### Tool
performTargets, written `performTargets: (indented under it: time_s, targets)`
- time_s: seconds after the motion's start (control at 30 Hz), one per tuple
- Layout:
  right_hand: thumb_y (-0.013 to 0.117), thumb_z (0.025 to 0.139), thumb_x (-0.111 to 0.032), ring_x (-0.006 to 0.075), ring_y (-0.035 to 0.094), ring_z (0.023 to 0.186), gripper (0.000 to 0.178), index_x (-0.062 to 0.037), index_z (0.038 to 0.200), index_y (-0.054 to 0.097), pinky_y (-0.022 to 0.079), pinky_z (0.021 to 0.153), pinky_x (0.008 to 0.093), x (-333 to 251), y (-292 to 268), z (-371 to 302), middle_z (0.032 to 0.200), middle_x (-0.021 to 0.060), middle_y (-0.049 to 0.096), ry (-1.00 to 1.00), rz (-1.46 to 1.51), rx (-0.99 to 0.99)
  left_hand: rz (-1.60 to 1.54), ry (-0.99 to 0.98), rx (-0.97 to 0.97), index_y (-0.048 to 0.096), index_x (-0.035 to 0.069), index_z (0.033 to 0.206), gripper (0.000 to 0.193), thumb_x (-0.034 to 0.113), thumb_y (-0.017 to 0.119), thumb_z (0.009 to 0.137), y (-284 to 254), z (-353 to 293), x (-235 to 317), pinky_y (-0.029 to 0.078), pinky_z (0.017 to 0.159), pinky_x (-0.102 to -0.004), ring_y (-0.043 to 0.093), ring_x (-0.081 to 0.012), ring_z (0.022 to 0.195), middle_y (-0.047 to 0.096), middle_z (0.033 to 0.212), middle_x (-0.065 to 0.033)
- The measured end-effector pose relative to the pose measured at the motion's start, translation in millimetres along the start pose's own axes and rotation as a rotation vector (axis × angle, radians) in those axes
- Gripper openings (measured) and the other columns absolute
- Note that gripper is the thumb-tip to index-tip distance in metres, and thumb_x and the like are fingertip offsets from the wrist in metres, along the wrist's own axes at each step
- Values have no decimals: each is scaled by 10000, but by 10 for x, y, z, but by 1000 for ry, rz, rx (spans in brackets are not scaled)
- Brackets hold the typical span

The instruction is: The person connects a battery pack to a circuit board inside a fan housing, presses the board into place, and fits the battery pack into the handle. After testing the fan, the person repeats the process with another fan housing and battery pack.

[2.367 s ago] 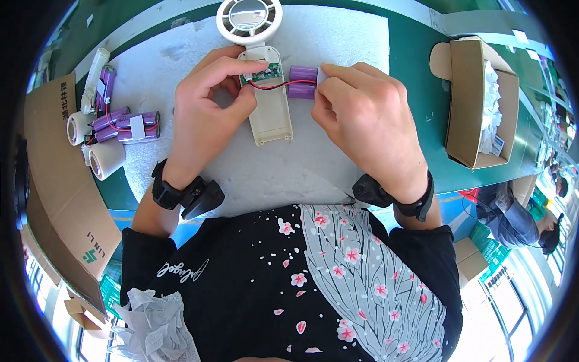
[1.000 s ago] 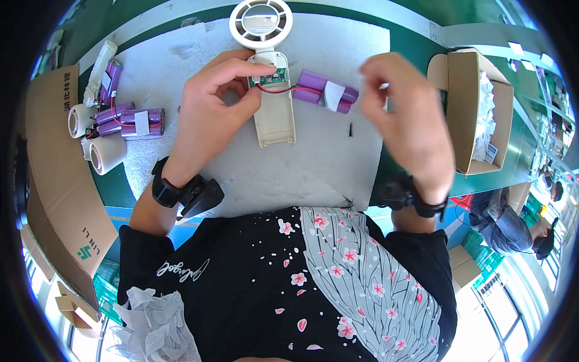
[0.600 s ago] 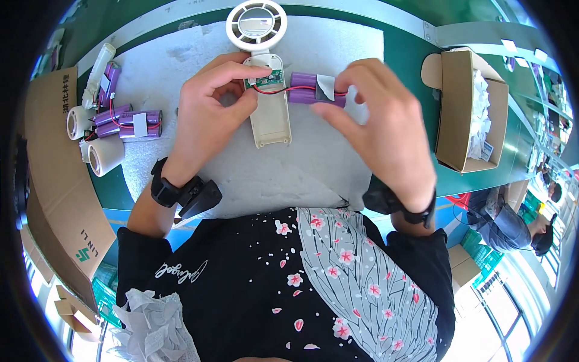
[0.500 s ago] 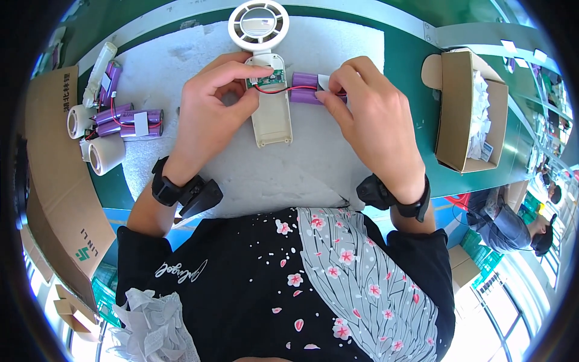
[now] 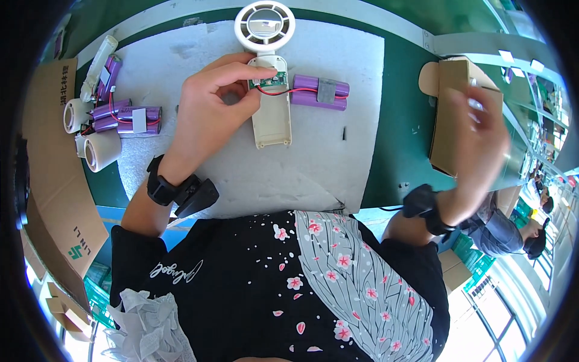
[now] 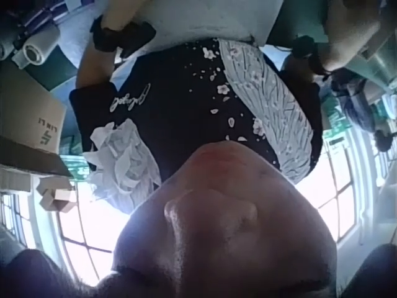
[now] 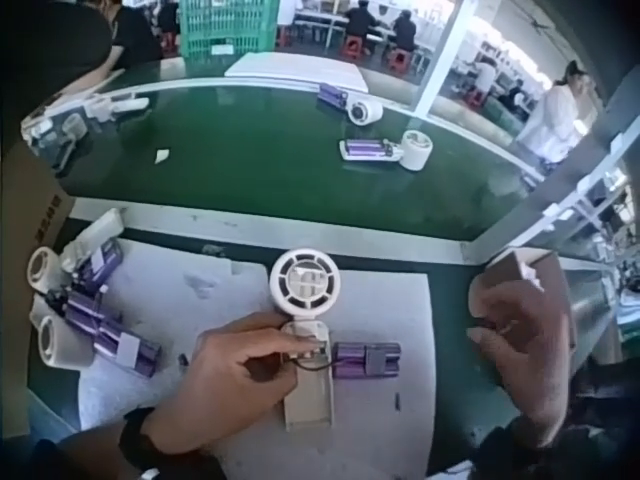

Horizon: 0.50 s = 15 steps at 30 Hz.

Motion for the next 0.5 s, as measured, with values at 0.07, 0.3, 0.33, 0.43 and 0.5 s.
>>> performTargets:
  time_s: [0.07,0.3,0.33,0.43,0.5]
  targets:
    - [757,764,-49,168,640,941,376,-73,1128,665,507,771,302,-937,543,-390,1063,76,673,-686,129,-191,16,-18,12,718,58,1053,319,-70,602,786,-54,-50,-35,506,673,-209,617,-87,759,657,1118,-102]
    - [782,682,-5,163,623,925,497,-63,1156,644,511,787,297,-1228,1275,-674,1117,81,637,-809,335,-535,8,-35,-19,719,73,1085,332,-53,631,791,-42,-14,19,530,695,-230,643,-109,797,655,1125,-101]
    - [772,695,-6,168,630,895,523,-59,1192,619,515,776,302,-1176,1313,-667,1115,94,632,-762,380,-675,19,-6,-15,724,79,1069,325,-38,651,775,-52,2,58,531,674,-244,649,-135,759,663,1079,-105]
    - [753,720,-8,178,643,835,576,-51,1264,570,525,755,313,-1123,1350,-714,1110,121,622,-653,467,-954,43,50,-10,734,92,1037,313,-7,693,743,-75,27,127,532,632,-273,662,-189,684,677,987,-114]
    - [717,745,7,199,660,815,654,-36,1349,470,539,745,316,-1059,1433,-813,1093,146,615,-351,681,-1219,83,79,-25,733,90,1034,309,8,709,738,-72,30,159,535,635,-278,667,-207,692,673,983,-122]
Point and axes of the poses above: each hand's wrist, its own z-axis towards the middle knuckle, its own y-axis out of the palm, x = y × z, the point moved 10 cm from there along z, towards the middle knuckle
